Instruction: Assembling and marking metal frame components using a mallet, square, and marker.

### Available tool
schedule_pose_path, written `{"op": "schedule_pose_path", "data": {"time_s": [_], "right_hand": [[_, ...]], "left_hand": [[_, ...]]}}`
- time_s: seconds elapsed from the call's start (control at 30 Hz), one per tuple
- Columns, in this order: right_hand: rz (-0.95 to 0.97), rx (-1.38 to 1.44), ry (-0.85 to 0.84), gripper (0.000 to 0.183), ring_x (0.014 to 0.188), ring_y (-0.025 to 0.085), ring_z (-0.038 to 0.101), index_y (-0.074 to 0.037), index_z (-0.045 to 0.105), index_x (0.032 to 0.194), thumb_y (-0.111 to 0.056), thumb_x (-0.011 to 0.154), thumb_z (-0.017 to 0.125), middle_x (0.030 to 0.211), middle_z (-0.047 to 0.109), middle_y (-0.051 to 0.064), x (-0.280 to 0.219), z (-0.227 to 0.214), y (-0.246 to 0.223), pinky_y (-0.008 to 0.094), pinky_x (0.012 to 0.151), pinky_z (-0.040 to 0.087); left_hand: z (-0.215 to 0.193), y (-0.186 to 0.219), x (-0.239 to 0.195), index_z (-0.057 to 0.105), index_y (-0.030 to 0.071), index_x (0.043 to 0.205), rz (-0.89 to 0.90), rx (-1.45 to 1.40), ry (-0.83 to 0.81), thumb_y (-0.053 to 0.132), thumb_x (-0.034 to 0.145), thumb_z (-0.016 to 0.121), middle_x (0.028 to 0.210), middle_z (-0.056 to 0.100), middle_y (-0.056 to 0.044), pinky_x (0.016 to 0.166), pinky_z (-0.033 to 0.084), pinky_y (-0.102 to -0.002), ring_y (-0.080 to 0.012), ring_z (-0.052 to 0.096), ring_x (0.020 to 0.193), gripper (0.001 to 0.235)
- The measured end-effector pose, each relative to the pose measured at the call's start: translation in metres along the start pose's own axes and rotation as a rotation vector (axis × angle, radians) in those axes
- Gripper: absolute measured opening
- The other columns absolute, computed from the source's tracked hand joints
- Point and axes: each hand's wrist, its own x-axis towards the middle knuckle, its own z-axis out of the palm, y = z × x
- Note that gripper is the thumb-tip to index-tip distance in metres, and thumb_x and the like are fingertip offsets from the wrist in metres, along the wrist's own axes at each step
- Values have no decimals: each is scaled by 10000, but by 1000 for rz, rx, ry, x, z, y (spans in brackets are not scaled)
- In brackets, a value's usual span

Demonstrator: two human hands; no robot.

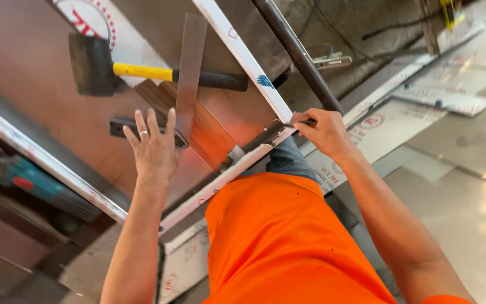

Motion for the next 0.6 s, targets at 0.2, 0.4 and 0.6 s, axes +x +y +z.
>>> {"op": "schedule_pose_path", "data": {"time_s": [0.2,0.4,0.6], "right_hand": [[-555,-458,-335,163,882,382,679,12,716,987,-133,936,659,954,701,194,55,-9,-15,452,748,534],[-802,-858,-663,182,887,441,659,-15,706,928,-189,906,655,911,710,216,107,1,-34,530,783,514],[-783,-1162,-776,216,828,461,653,-16,697,879,-221,908,634,845,695,240,107,24,-53,539,751,523]], "left_hand": [[-1,140,-22,751,123,1141,-303,-971,284,222,900,788,1086,722,-110,968,500,-448,-340,651,1076,263],[7,248,-35,748,94,1074,-452,-1088,377,299,756,872,998,724,-89,863,455,-464,-323,664,986,398],[12,250,-43,730,100,1091,-526,-1049,526,284,755,856,992,716,-55,943,434,-431,-277,649,987,404]]}}
